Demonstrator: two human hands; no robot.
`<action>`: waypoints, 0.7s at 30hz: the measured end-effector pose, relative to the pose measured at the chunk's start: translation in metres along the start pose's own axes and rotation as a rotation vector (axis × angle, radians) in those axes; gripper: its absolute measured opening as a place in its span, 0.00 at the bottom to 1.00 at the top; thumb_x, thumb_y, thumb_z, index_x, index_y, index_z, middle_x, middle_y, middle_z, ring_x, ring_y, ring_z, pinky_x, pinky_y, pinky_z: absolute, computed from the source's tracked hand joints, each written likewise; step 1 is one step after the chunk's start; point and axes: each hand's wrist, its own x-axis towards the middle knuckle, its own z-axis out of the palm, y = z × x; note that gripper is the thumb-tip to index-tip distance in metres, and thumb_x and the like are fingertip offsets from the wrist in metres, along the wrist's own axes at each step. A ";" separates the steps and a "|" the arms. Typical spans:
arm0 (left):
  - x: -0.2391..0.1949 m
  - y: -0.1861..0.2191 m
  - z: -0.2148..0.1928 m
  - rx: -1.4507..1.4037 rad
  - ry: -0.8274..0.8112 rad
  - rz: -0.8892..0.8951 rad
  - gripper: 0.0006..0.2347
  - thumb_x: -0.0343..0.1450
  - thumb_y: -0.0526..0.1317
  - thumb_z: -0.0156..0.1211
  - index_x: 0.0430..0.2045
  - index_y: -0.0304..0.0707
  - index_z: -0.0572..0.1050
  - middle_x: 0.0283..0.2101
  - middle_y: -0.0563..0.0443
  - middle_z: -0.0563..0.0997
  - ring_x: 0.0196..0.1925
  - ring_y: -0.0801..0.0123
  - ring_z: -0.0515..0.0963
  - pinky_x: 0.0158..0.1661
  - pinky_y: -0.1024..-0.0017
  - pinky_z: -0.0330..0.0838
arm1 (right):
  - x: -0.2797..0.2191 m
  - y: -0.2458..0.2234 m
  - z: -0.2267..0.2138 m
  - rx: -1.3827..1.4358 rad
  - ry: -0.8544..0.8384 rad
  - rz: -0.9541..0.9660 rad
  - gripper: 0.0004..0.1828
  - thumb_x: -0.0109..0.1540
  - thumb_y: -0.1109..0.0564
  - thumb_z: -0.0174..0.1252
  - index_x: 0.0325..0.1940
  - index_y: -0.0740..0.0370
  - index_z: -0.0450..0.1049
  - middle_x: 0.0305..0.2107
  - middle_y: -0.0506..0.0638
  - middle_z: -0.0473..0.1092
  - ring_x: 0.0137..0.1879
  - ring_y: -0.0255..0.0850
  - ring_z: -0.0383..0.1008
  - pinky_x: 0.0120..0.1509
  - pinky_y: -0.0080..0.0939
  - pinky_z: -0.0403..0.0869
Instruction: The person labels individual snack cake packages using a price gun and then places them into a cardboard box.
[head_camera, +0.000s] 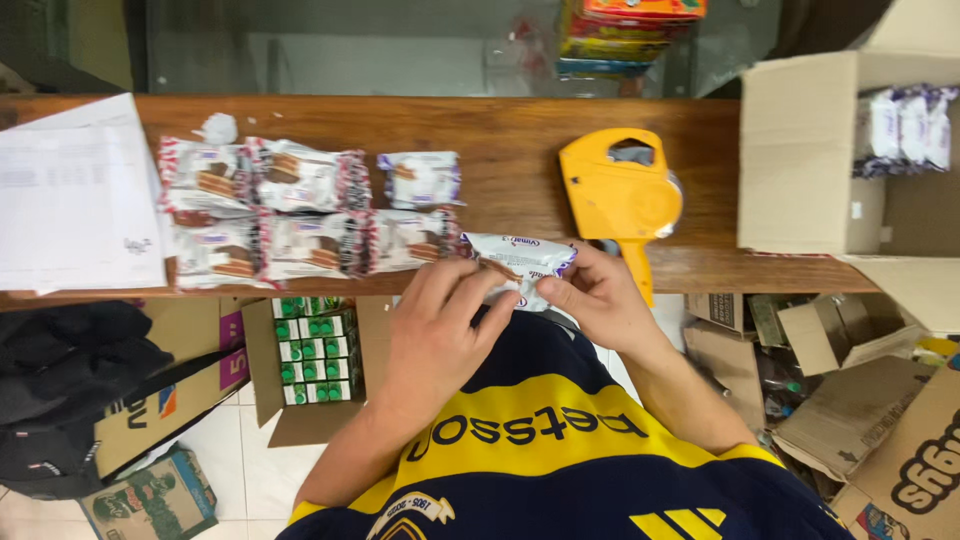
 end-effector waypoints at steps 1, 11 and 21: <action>0.002 0.014 0.007 0.001 -0.002 0.004 0.11 0.72 0.49 0.74 0.43 0.50 0.82 0.40 0.56 0.76 0.40 0.63 0.83 0.41 0.69 0.83 | -0.005 -0.005 -0.010 0.003 0.003 -0.003 0.08 0.67 0.63 0.68 0.48 0.69 0.79 0.27 0.51 0.73 0.36 0.35 0.74 0.40 0.35 0.76; -0.002 0.112 0.071 0.105 -0.173 -0.137 0.06 0.77 0.48 0.67 0.42 0.53 0.79 0.32 0.59 0.74 0.36 0.64 0.84 0.36 0.68 0.82 | -0.064 -0.015 -0.094 0.060 0.059 0.036 0.17 0.70 0.64 0.63 0.63 0.71 0.75 0.32 0.50 0.74 0.39 0.31 0.71 0.43 0.34 0.75; -0.003 0.138 0.106 0.012 -0.102 -0.159 0.09 0.71 0.44 0.72 0.26 0.52 0.75 0.31 0.60 0.72 0.37 0.64 0.83 0.37 0.70 0.82 | -0.081 -0.009 -0.117 0.142 0.117 0.045 0.19 0.70 0.64 0.61 0.66 0.71 0.74 0.34 0.47 0.73 0.40 0.28 0.71 0.42 0.34 0.76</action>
